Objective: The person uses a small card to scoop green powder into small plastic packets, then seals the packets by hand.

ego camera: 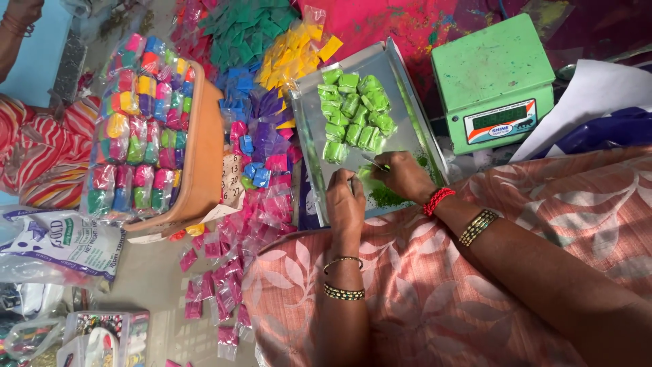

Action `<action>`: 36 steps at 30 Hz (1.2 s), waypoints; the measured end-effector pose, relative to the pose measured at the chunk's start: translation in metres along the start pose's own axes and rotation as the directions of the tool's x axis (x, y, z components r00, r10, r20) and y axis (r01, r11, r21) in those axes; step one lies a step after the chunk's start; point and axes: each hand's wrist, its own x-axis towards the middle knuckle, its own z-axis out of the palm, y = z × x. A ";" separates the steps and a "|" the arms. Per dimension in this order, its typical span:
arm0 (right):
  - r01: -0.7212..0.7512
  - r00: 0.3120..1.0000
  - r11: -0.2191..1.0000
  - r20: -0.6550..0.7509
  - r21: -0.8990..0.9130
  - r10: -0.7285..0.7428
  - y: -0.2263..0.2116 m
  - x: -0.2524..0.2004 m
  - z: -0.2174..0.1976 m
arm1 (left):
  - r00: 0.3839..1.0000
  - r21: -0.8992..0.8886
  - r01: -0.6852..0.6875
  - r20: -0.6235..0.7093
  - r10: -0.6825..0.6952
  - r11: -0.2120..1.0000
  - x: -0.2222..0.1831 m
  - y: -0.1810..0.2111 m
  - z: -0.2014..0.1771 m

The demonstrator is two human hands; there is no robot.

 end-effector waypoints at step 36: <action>-0.089 0.995 0.996 0.048 0.027 0.087 0.001 0.002 -0.014 | 0.965 -0.360 0.260 0.061 -0.256 0.896 0.003 -0.007 0.000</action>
